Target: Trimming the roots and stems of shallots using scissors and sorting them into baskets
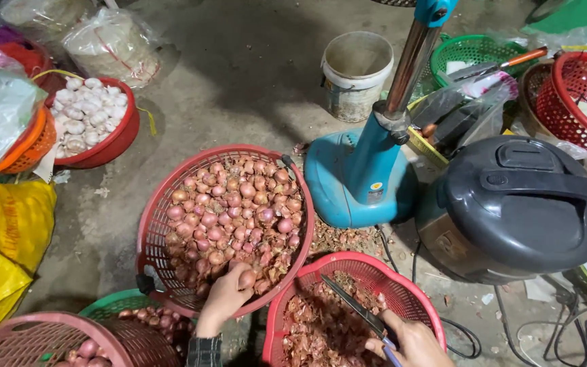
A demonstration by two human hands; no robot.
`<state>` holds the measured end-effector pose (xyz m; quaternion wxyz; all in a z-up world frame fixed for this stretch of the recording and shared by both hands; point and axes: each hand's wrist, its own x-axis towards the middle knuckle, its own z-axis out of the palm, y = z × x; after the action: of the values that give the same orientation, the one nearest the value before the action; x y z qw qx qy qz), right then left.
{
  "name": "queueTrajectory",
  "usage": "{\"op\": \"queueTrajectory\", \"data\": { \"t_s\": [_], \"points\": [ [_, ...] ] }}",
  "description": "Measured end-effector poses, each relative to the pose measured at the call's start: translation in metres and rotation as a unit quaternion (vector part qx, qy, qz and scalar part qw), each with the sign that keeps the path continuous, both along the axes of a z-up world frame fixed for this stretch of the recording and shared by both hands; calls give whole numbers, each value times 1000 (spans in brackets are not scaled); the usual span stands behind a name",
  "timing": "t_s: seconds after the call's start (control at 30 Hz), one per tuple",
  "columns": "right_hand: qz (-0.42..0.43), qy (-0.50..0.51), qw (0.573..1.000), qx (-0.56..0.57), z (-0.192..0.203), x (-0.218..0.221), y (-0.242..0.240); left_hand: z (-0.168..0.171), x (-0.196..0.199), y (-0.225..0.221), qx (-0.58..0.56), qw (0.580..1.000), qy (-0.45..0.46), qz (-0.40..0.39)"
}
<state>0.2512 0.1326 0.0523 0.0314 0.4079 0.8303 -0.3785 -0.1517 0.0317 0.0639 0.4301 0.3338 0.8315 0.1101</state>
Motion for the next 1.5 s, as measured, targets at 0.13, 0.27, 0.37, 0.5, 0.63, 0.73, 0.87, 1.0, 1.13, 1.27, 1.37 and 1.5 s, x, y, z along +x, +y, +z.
{"op": "queueTrajectory", "data": {
  "t_s": [0.13, 0.27, 0.37, 0.5, 0.63, 0.73, 0.87, 1.0, 1.13, 1.27, 1.37, 1.5],
  "points": [
    [-3, -14, 1000, -10, -8, -3, -4, 4, 7, -7, 137, 977, -110, 117],
    [2, 11, 1000, 8, -10, -12, -6, 20, 28, -16, 302, 896, -284, 160],
    [46, 75, 995, 41, -5, -20, -5, 35, 59, -22, 305, 893, -307, 121],
    [60, 85, 994, 43, 22, -33, -7, 19, 91, -31, 229, 900, -342, 143],
    [117, 100, 975, 161, 19, -40, -9, -41, 113, -41, 324, 872, -320, 182],
    [113, 121, 965, 202, 26, -46, -12, -55, 125, -47, 332, 855, -326, 229],
    [117, 125, 966, 192, 16, -49, -14, -72, 136, -54, 394, 850, -267, 224],
    [112, 84, 976, 170, 10, -47, -17, -66, 139, -54, 400, 849, -259, 227],
    [112, 47, 980, 157, 8, -46, -16, -64, 140, -54, 358, 863, -259, 246],
    [85, 74, 985, 129, 17, -42, -15, -62, 140, -54, 390, 850, -274, 223],
    [88, 78, 988, 100, 23, -35, -12, 1, 135, -46, 315, 887, -255, 221],
    [73, 134, 988, 0, 45, -29, -3, -1, 132, -50, 290, 721, -532, 336]
  ]
}}
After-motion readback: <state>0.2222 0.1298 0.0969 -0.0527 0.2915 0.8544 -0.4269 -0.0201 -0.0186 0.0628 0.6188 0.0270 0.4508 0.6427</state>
